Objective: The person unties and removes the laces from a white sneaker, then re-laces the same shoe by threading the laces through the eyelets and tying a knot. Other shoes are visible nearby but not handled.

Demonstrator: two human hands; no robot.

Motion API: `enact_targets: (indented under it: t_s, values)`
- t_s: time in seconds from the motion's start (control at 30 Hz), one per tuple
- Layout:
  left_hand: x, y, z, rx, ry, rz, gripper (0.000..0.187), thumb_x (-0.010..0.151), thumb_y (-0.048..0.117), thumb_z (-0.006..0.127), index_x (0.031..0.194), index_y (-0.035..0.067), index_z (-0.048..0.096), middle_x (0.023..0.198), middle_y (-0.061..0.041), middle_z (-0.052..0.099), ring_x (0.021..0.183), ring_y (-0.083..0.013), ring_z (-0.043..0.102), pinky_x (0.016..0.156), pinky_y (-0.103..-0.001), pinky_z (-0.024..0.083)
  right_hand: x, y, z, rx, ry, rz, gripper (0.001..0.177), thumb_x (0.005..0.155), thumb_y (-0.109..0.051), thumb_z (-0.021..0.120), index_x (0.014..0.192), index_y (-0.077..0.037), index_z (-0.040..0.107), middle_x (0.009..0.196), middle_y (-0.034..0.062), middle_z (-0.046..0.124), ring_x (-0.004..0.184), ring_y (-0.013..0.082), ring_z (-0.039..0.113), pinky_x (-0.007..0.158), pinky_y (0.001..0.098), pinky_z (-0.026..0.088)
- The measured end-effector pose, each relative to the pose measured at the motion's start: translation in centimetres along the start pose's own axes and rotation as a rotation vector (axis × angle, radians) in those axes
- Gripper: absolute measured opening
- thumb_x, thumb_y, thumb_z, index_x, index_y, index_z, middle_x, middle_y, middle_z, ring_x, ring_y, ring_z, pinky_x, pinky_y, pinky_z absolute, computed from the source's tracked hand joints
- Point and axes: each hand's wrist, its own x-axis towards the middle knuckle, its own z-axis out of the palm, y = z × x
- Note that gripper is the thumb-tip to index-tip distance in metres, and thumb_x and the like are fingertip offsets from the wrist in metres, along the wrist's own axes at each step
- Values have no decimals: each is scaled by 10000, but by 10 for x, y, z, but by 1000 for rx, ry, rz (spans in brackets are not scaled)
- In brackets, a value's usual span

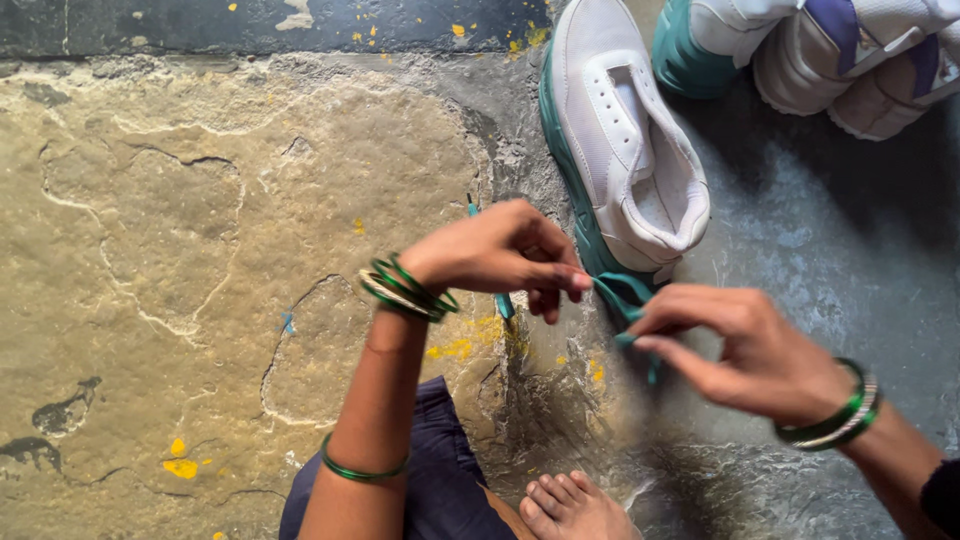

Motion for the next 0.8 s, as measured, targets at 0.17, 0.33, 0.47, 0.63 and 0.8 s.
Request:
enact_targets:
  t_s: [0.17, 0.33, 0.47, 0.63, 0.8]
  values:
    - [-22, 11, -11, -26, 31, -20, 342, 943, 340, 693, 908, 10, 779, 761, -64, 781, 708, -117, 774, 657, -269, 621, -18, 47, -31, -218, 15, 320, 154, 804, -131, 742, 935, -60, 776, 906, 91, 814, 839, 187, 806, 791, 318, 635]
    - [-30, 17, -15, -90, 40, -3, 318, 966, 297, 682, 907, -5, 762, 771, -76, 783, 719, -130, 779, 673, -280, 629, -20, 92, -50, -486, -206, 860, 218, 890, -241, 788, 1054, -100, 820, 1022, 108, 824, 987, 247, 782, 928, 373, 613]
    - [-32, 17, -19, -119, 79, -39, 318, 969, 289, 677, 908, -12, 760, 766, -77, 785, 724, -137, 784, 680, -279, 635, -22, 102, -52, -508, -179, 812, 227, 870, -209, 750, 1054, -88, 804, 1012, 121, 818, 954, 271, 784, 890, 396, 618]
    - [-16, 12, -10, -177, 53, -49, 317, 961, 295, 686, 928, -10, 766, 779, -78, 775, 724, -146, 778, 665, -285, 631, -21, 66, -38, -334, 123, 173, 122, 891, -181, 718, 952, -89, 771, 1289, 59, 769, 837, 152, 731, 716, 293, 588]
    - [10, 6, 12, -143, -34, -41, 339, 969, 328, 665, 962, 9, 779, 756, -62, 777, 719, -118, 773, 660, -263, 618, -3, 4, -15, -5, 169, -215, 120, 803, -79, 765, 922, -68, 750, 1343, 158, 698, 946, 174, 769, 765, 284, 614]
